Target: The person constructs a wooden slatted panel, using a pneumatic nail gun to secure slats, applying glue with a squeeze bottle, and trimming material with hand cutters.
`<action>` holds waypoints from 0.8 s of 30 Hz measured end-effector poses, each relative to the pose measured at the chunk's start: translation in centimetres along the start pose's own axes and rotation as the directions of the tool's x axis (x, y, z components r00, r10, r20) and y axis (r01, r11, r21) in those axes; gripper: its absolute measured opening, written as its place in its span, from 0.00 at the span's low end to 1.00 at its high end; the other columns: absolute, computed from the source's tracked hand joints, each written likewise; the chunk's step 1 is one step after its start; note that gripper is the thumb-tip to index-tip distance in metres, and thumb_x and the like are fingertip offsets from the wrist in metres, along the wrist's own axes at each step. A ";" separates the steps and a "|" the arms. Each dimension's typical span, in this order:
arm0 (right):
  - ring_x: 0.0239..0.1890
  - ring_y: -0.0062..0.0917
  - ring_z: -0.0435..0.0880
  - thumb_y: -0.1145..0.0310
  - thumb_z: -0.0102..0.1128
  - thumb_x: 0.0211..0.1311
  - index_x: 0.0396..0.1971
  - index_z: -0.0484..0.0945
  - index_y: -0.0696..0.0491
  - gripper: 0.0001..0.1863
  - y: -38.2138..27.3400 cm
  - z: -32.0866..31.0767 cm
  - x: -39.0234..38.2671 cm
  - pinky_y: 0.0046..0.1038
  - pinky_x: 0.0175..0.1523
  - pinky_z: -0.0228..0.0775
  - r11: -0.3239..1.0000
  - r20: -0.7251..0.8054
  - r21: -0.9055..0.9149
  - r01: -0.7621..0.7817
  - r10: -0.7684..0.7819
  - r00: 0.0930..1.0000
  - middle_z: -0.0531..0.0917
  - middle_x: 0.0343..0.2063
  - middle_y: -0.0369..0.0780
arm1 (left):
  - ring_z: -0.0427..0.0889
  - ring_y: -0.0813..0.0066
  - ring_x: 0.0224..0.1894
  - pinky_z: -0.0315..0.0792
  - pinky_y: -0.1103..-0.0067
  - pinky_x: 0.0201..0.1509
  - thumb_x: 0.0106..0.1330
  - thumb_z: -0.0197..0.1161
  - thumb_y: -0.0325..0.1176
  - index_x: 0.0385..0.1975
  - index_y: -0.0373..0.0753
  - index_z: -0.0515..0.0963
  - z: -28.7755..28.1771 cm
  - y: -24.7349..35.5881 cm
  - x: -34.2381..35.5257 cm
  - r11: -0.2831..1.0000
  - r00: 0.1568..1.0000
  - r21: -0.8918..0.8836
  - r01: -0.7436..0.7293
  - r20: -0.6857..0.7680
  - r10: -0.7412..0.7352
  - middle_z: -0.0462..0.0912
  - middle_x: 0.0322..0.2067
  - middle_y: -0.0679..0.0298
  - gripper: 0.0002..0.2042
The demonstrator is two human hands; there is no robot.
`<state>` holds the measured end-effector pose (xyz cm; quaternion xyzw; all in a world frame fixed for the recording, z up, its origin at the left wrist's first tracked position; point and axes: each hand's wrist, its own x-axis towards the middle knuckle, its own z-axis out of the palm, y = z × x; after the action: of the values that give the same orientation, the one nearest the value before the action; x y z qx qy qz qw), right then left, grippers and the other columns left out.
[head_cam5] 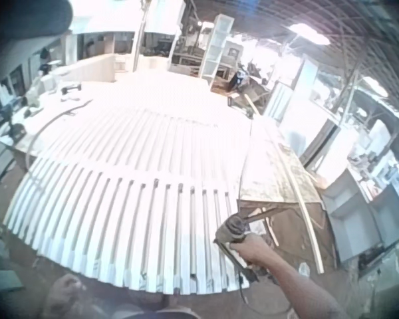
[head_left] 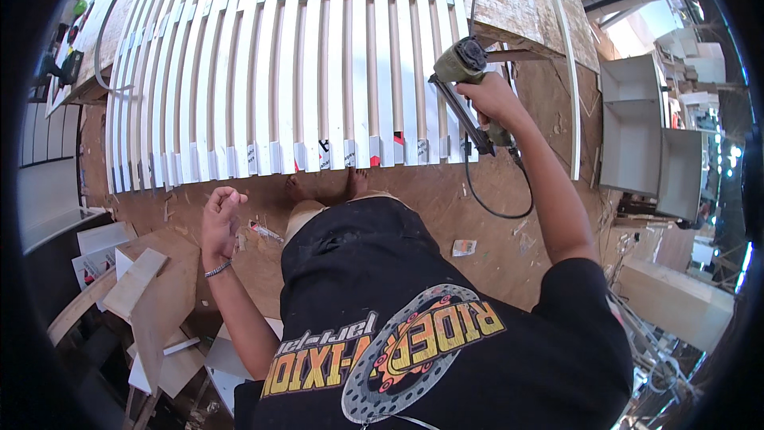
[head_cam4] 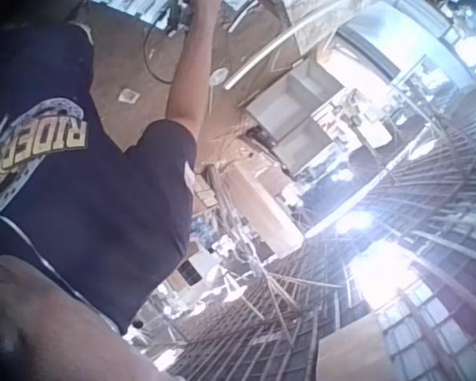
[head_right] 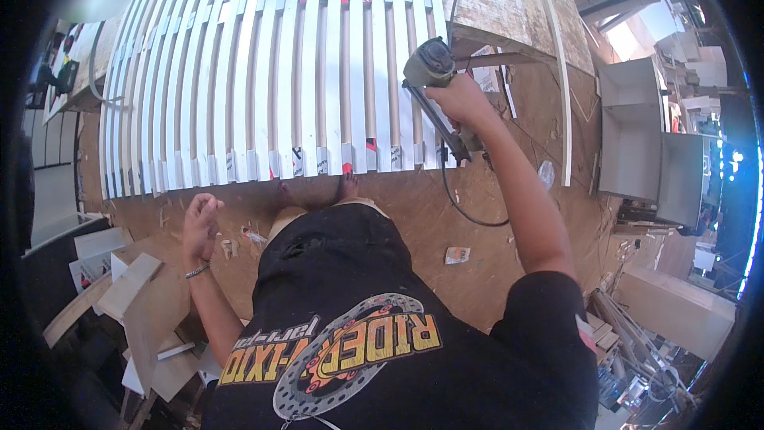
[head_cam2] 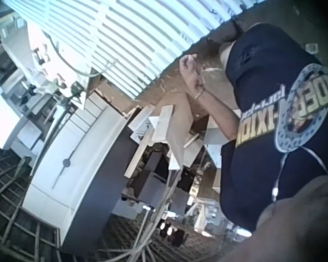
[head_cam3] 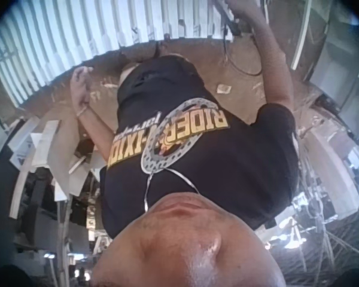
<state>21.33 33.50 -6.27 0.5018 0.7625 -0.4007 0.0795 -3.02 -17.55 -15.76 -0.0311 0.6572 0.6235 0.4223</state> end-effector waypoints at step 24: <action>0.09 0.14 0.64 0.56 0.63 0.65 0.48 0.79 0.60 0.22 -9.5 -1.1 -8.0 0.20 0.17 0.57 0.872 0.290 0.488 -0.031 -0.129 0.948 0.63 0.11 0.28 | 0.61 0.93 0.23 0.54 0.90 0.23 0.73 0.61 0.30 0.47 0.37 0.78 10.1 7.3 -2.1 0.986 0.955 -0.084 -0.146 0.248 0.163 0.76 0.33 0.72 0.07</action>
<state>17.62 27.01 3.68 0.4157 0.6272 -0.6558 0.0602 -0.62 -8.42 -7.41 0.0868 0.5777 0.6744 0.4516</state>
